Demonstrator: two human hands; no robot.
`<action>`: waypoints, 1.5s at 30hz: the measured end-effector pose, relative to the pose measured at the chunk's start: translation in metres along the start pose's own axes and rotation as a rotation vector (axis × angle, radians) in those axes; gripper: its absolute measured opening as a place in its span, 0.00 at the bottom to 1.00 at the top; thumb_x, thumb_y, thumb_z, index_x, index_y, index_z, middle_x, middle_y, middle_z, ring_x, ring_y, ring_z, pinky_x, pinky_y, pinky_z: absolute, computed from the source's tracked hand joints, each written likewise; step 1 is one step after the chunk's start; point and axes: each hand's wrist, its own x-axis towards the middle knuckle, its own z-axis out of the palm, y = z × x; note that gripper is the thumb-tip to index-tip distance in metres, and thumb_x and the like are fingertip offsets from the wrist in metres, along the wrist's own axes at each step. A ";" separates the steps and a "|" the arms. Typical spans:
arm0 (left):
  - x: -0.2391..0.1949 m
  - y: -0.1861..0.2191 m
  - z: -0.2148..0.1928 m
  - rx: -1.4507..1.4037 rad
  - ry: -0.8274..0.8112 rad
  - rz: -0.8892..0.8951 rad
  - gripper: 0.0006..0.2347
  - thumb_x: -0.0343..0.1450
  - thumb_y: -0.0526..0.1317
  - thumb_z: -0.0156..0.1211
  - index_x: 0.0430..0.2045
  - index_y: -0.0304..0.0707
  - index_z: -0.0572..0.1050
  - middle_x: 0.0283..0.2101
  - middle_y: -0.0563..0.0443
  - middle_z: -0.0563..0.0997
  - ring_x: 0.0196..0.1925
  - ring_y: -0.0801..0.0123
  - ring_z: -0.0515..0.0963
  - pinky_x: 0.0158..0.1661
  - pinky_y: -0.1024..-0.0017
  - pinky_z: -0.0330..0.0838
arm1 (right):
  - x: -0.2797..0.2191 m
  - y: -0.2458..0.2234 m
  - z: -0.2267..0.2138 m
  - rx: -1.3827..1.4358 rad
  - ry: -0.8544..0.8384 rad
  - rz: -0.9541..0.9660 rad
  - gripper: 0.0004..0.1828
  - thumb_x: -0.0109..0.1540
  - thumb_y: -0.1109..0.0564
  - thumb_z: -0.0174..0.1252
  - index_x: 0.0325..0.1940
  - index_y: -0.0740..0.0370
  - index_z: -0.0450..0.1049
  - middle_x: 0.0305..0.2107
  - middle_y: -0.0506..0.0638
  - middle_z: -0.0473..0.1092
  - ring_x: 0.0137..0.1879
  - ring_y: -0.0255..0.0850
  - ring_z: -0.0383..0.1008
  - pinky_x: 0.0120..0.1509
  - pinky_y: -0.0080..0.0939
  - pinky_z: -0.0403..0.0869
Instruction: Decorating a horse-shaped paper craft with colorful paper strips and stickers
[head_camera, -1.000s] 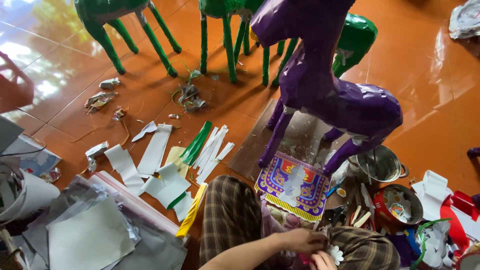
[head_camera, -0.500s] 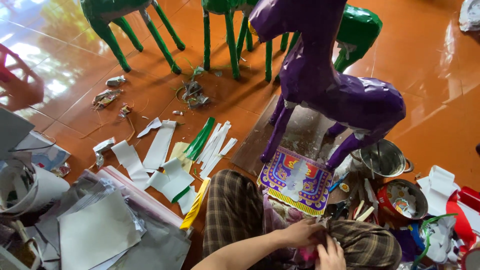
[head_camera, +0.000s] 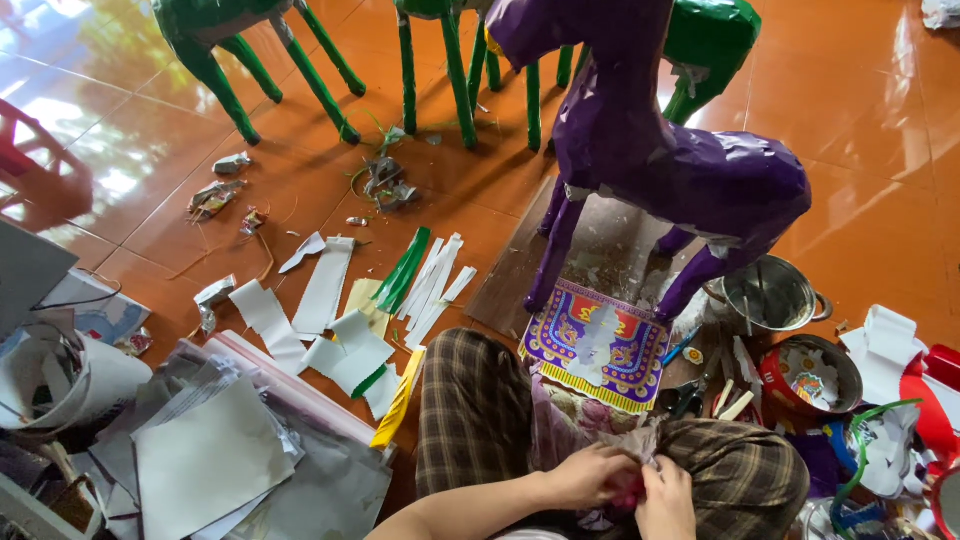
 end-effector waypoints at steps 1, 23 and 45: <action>-0.002 0.003 -0.002 -0.003 0.001 0.001 0.22 0.64 0.36 0.63 0.54 0.34 0.70 0.58 0.40 0.75 0.55 0.44 0.74 0.57 0.57 0.67 | -0.005 0.004 0.002 -0.004 -0.001 0.000 0.27 0.44 0.64 0.60 0.48 0.56 0.77 0.55 0.56 0.69 0.53 0.57 0.70 0.62 0.49 0.72; -0.002 -0.029 -0.124 -0.004 -0.189 -0.269 0.10 0.70 0.42 0.59 0.37 0.32 0.78 0.34 0.31 0.83 0.40 0.34 0.82 0.41 0.42 0.74 | 0.159 -0.068 -0.146 0.579 -0.486 0.037 0.13 0.59 0.61 0.62 0.47 0.59 0.80 0.44 0.57 0.79 0.55 0.57 0.77 0.61 0.55 0.73; 0.077 -0.278 -0.108 -0.701 0.551 -1.096 0.13 0.64 0.34 0.65 0.35 0.15 0.78 0.29 0.35 0.85 0.24 0.63 0.82 0.23 0.71 0.76 | 0.230 -0.037 -0.003 0.261 -0.616 0.119 0.34 0.58 0.51 0.68 0.67 0.49 0.65 0.52 0.47 0.72 0.53 0.46 0.76 0.54 0.46 0.75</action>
